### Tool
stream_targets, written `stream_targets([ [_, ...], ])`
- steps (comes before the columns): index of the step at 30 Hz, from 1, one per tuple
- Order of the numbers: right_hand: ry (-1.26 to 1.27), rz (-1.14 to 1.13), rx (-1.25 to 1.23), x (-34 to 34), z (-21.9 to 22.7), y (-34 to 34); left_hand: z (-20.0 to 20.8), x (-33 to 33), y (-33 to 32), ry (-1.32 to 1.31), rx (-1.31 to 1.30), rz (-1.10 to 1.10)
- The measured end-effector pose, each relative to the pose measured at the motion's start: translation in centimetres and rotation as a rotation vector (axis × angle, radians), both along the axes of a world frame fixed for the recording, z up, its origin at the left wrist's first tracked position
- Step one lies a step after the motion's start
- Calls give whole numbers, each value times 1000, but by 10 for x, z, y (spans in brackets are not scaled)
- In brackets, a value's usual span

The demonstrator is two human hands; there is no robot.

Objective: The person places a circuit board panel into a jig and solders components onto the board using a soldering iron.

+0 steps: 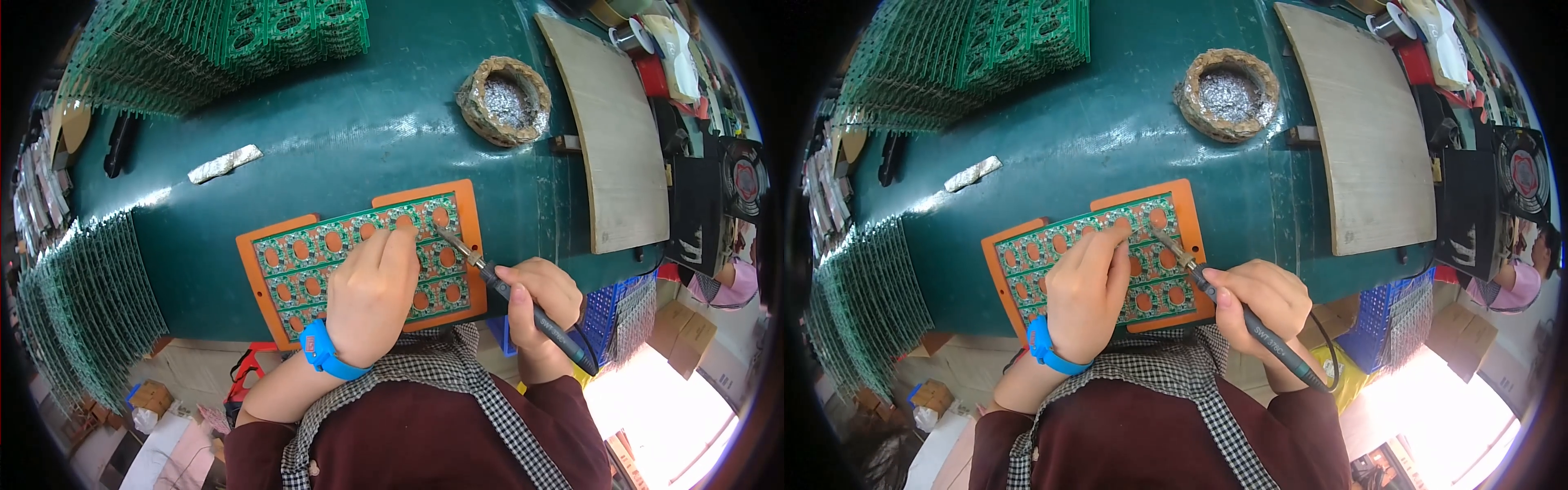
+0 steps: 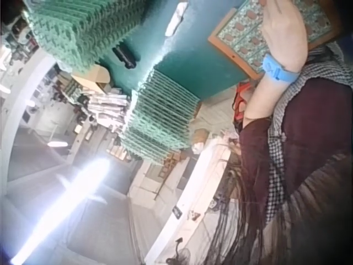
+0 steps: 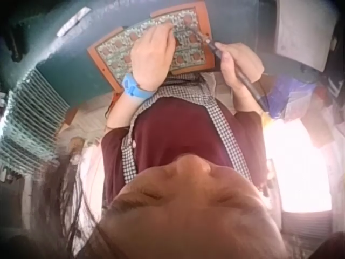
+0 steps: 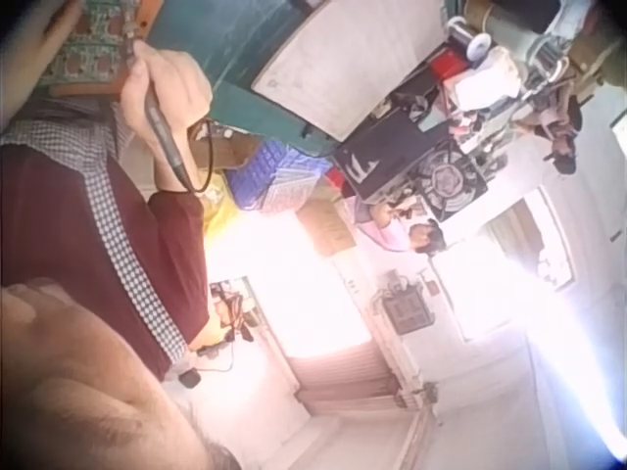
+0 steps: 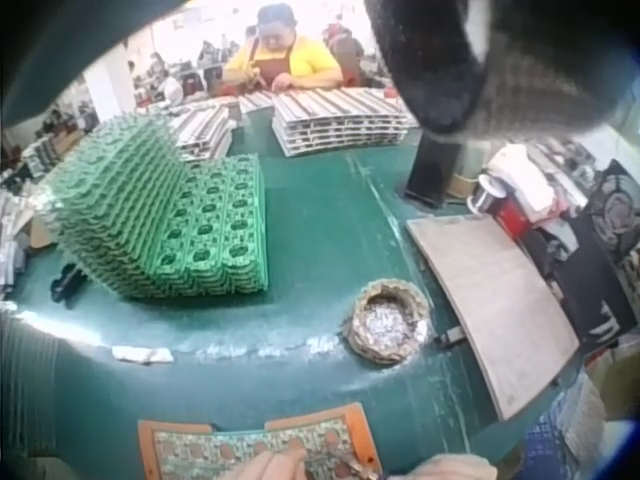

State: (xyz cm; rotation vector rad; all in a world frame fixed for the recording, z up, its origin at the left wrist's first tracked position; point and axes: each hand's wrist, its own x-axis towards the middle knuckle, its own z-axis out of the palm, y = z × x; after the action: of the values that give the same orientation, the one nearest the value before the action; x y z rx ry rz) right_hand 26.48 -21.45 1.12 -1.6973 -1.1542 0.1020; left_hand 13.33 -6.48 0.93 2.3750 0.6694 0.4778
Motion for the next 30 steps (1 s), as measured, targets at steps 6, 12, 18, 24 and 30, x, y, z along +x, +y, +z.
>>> stream_targets([
  [6,-40,0,-1,1,0,1,4,-3,5,21,73,-62],
  [12,-85,43,38,1,4,9,4,-2,9,0,4,75],
  [18,-88,66,8,-2,0,16,4,-2,11,19,-52,29],
  [24,-78,23,7,-7,4,8,11,-5,12,57,-44,-1],
  [30,-57,74,4,-15,6,-11,5,-20,-2,-1,-121,-21],
])
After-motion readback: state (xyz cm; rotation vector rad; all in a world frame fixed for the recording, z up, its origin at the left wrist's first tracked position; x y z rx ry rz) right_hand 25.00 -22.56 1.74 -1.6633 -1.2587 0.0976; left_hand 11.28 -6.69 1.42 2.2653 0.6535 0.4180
